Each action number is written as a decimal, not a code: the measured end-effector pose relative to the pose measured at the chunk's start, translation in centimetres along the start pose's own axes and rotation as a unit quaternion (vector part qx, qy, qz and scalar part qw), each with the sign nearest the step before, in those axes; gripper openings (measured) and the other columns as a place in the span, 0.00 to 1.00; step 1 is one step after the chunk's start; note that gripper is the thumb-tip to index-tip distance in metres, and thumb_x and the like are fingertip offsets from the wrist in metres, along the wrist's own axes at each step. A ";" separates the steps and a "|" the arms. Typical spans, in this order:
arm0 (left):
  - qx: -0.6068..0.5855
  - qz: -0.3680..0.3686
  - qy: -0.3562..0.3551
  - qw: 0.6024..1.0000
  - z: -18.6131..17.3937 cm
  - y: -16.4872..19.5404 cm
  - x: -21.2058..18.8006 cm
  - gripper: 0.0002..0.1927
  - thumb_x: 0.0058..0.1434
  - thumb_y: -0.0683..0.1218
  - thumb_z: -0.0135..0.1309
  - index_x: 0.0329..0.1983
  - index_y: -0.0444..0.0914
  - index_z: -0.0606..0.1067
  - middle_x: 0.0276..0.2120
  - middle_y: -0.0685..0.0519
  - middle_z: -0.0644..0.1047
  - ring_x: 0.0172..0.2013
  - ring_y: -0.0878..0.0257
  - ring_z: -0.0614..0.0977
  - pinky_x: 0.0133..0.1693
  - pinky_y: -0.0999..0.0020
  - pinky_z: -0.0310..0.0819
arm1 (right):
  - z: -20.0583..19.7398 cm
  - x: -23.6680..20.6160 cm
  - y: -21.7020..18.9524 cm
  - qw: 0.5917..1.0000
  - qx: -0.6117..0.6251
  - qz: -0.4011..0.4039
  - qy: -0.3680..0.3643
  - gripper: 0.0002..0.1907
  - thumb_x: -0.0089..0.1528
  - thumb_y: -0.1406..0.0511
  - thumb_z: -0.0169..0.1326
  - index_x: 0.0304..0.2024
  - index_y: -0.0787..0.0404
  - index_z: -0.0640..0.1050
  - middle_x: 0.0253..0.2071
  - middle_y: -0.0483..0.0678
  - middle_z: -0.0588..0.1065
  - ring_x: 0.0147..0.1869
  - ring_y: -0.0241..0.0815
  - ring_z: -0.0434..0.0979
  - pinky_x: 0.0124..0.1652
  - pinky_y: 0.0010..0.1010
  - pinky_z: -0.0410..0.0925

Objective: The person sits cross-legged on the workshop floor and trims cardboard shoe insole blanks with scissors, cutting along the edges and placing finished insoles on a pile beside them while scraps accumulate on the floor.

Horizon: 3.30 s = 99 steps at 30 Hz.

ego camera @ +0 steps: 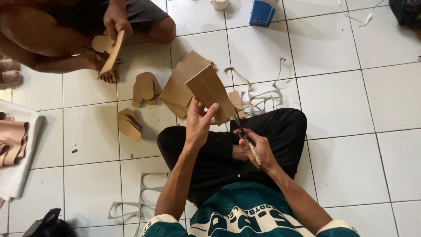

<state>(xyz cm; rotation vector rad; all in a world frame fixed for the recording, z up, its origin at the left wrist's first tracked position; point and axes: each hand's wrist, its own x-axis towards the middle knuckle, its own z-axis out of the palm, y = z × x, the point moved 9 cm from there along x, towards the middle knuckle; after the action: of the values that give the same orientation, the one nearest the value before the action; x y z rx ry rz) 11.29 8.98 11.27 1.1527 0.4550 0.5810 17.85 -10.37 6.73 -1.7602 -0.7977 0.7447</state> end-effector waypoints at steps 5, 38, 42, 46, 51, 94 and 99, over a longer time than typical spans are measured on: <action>-0.008 -0.036 -0.002 0.999 1.7 -0.2 -1.2 0.28 0.66 0.39 0.53 0.68 0.35 0.61 0.53 0.46 0.76 0.48 0.59 0.81 0.35 0.68 0.87 | -1.0 0.1 -2.3 0.999 0.048 -0.022 0.011 0.32 0.65 0.43 0.52 0.54 0.62 0.78 0.26 0.38 0.71 0.28 0.28 0.70 0.28 0.23 0.66; 0.048 -0.047 -0.034 0.997 4.7 1.4 -0.5 0.32 0.67 0.41 0.53 0.71 0.38 0.56 0.50 0.40 0.77 0.46 0.56 0.84 0.35 0.62 0.85 | -4.4 -1.7 -2.3 0.994 -0.037 0.001 0.105 0.13 0.62 0.62 0.59 0.32 0.69 0.81 0.16 0.48 0.72 0.20 0.33 0.68 0.22 0.28 0.61; 0.037 -0.060 -0.077 0.995 6.6 1.2 -2.4 0.31 0.69 0.40 0.51 0.71 0.39 0.52 0.50 0.42 0.78 0.47 0.57 0.84 0.37 0.60 0.89 | -4.5 -1.2 -2.2 0.997 -0.007 -0.006 0.077 0.14 0.61 0.62 0.55 0.38 0.69 0.80 0.19 0.46 0.75 0.22 0.32 0.72 0.25 0.27 0.66; 0.037 -0.041 -0.084 0.995 7.1 1.6 -3.1 0.29 0.70 0.39 0.51 0.70 0.39 0.53 0.50 0.43 0.77 0.48 0.56 0.84 0.39 0.60 0.87 | -4.5 -1.2 -2.1 0.996 0.008 -0.037 0.078 0.17 0.62 0.60 0.55 0.41 0.70 0.79 0.23 0.47 0.76 0.25 0.33 0.75 0.26 0.27 0.67; 0.047 -0.053 -0.081 0.994 6.9 1.3 -3.3 0.29 0.70 0.40 0.51 0.70 0.39 0.54 0.49 0.42 0.77 0.46 0.55 0.85 0.39 0.59 0.89 | -4.8 -1.6 -0.9 0.997 -0.017 -0.005 0.077 0.23 0.63 0.53 0.56 0.38 0.70 0.80 0.19 0.48 0.73 0.23 0.34 0.71 0.25 0.29 0.64; 0.048 -0.062 -0.019 0.997 3.9 -0.9 -1.6 0.22 0.67 0.45 0.57 0.61 0.33 0.67 0.45 0.46 0.80 0.42 0.63 0.84 0.34 0.69 0.85 | -3.8 -2.3 -5.7 0.998 -0.052 -0.024 0.022 0.25 0.66 0.62 0.48 0.63 0.66 0.69 0.33 0.57 0.79 0.34 0.47 0.82 0.36 0.34 0.73; 0.052 -0.070 -0.026 0.996 5.4 0.0 -2.9 0.23 0.67 0.46 0.56 0.62 0.34 0.66 0.45 0.47 0.80 0.42 0.63 0.85 0.36 0.68 0.86 | -3.6 -1.7 -4.9 0.994 -0.078 -0.024 0.069 0.19 0.63 0.65 0.51 0.55 0.66 0.75 0.38 0.61 0.81 0.41 0.53 0.86 0.40 0.34 0.74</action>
<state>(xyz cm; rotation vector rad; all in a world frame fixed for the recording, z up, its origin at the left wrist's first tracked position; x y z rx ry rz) 12.40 3.26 13.27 1.2216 0.5210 0.4087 18.83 -12.39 12.66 -1.9023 -0.8180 0.5347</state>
